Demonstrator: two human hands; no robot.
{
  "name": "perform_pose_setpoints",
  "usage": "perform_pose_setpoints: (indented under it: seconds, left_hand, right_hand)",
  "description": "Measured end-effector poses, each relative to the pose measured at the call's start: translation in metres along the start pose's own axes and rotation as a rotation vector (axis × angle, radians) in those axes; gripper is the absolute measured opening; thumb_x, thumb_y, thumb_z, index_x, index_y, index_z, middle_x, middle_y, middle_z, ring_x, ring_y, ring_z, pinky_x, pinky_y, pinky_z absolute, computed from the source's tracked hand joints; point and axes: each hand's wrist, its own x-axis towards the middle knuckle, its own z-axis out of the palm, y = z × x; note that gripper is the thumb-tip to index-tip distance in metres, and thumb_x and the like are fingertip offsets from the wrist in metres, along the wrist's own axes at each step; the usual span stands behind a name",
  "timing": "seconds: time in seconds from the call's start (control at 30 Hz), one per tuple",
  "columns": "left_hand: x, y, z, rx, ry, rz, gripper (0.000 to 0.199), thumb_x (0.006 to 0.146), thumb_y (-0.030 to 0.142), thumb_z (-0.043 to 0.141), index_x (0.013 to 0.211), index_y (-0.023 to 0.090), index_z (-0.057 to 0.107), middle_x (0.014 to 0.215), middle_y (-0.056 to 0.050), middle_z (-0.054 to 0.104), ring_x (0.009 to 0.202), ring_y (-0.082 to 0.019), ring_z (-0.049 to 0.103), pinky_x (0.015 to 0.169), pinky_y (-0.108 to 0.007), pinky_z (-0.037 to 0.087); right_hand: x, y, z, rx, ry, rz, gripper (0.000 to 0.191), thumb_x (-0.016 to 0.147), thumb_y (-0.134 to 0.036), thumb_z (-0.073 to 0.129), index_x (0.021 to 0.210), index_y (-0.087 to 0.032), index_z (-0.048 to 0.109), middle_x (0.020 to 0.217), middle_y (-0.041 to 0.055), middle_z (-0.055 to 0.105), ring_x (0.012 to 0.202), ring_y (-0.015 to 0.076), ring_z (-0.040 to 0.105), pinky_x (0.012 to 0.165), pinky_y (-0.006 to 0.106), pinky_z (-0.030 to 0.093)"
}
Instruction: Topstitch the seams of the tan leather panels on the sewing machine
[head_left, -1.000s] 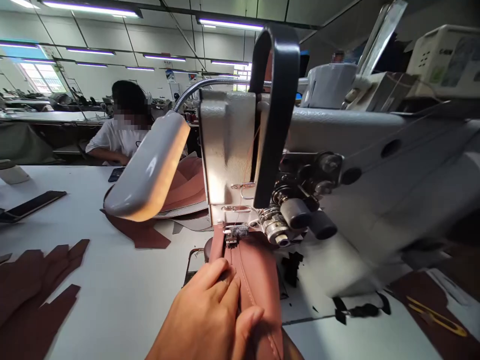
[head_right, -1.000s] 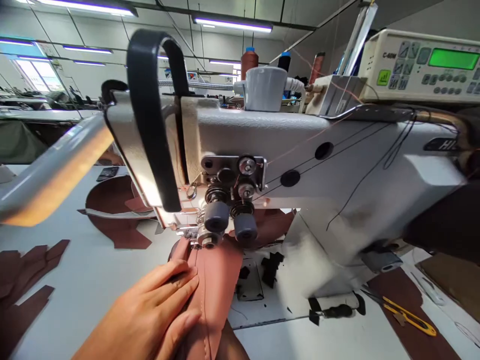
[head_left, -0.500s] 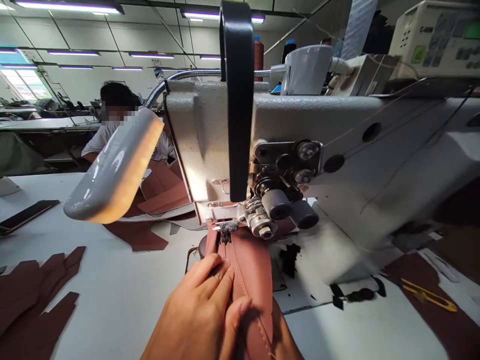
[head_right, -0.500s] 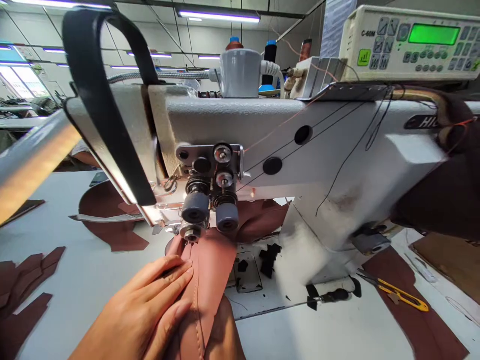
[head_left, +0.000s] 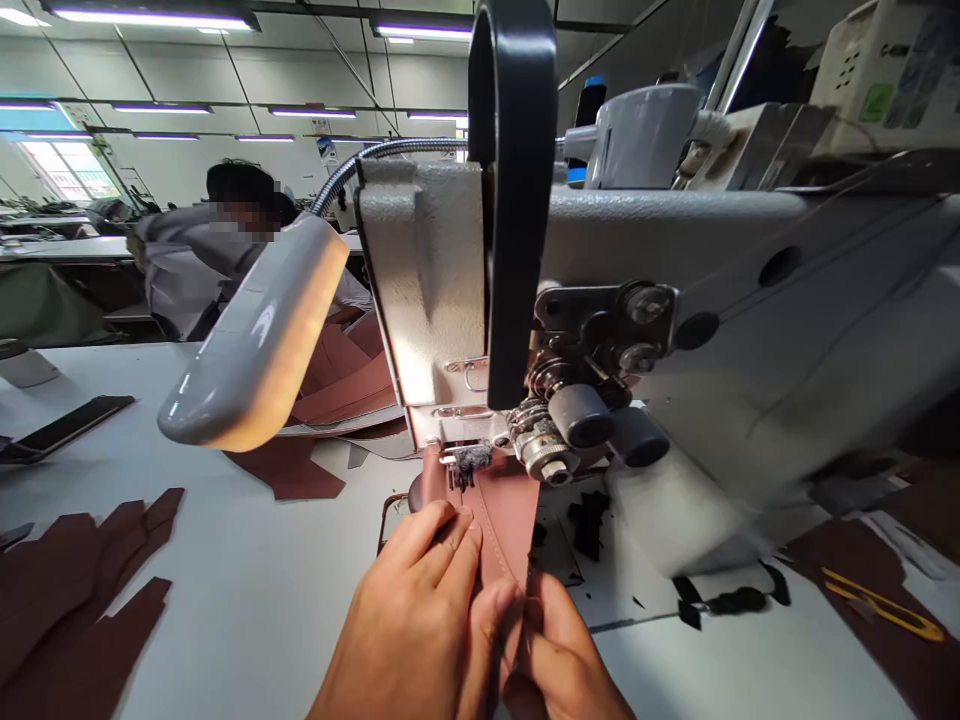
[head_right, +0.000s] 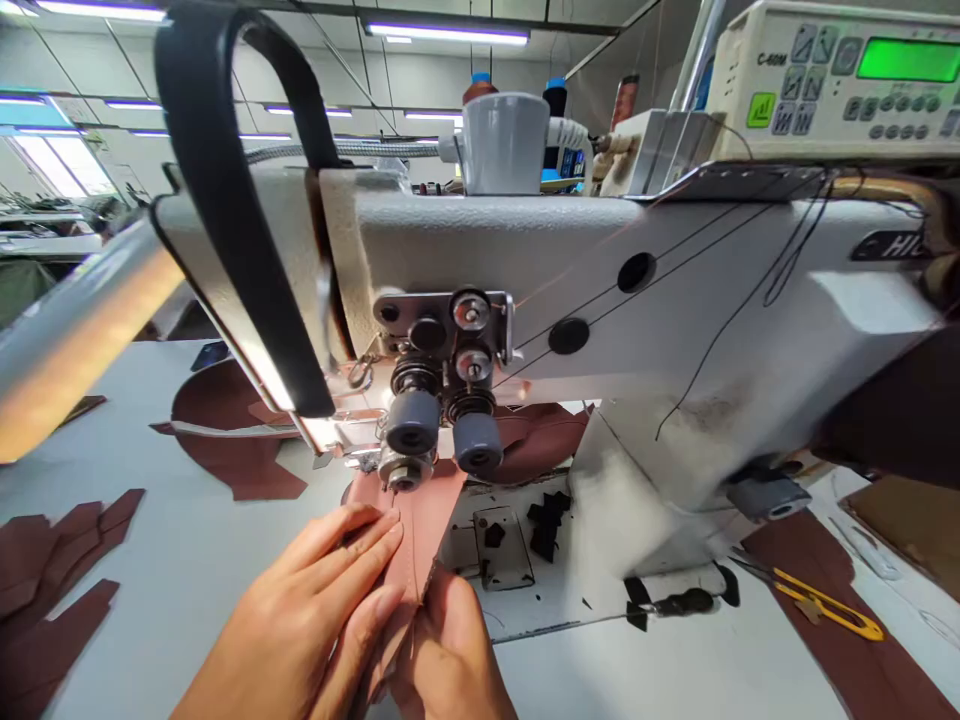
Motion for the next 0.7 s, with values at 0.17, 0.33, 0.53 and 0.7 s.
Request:
perform_pose_setpoints:
  seconds: [0.17, 0.33, 0.53, 0.7]
  left_hand:
    - [-0.001, -0.001, 0.002, -0.016, 0.015, -0.011, 0.029, 0.085, 0.018, 0.035, 0.067, 0.017, 0.058, 0.065, -0.005, 0.063, 0.067, -0.022, 0.057, 0.054, -0.031, 0.052]
    - [-0.004, -0.001, 0.007, 0.020, 0.026, -0.005, 0.028, 0.084, 0.017, 0.035, 0.068, 0.016, 0.058, 0.067, -0.006, 0.063, 0.068, -0.022, 0.057, 0.057, -0.033, 0.052]
    - [-0.003, -0.001, 0.007, 0.034, 0.029, 0.001, 0.029, 0.083, 0.015, 0.034, 0.068, 0.017, 0.058, 0.068, -0.005, 0.064, 0.070, -0.021, 0.058, 0.061, -0.031, 0.052]
    - [-0.003, -0.002, 0.008, 0.051, 0.045, 0.013, 0.031, 0.083, 0.015, 0.035, 0.080, 0.011, 0.066, 0.076, -0.007, 0.069, 0.075, -0.024, 0.060, 0.063, -0.035, 0.055]
  right_hand:
    - [0.000, -0.003, 0.002, 0.005, -0.053, -0.003, 0.044, 0.052, -0.039, 0.082, 0.081, -0.015, 0.058, 0.056, -0.0038, 0.054, 0.053, 0.0074, 0.049, 0.054, 0.018, 0.038]
    - [-0.002, -0.009, 0.009, 0.014, -0.090, -0.002, 0.046, 0.050, -0.040, 0.083, 0.080, -0.013, 0.061, 0.050, -0.0052, 0.049, 0.047, 0.0046, 0.041, 0.051, 0.017, 0.033]
    - [-0.002, -0.015, 0.016, 0.039, -0.165, 0.021, 0.042, 0.047, -0.036, 0.084, 0.075, -0.013, 0.066, 0.052, -0.0042, 0.047, 0.046, 0.0023, 0.036, 0.048, 0.014, 0.025]
    - [0.000, -0.014, 0.015, 0.058, -0.185, 0.011, 0.045, 0.049, -0.035, 0.083, 0.089, -0.019, 0.069, 0.057, -0.0032, 0.047, 0.050, 0.0037, 0.033, 0.047, 0.013, 0.023]
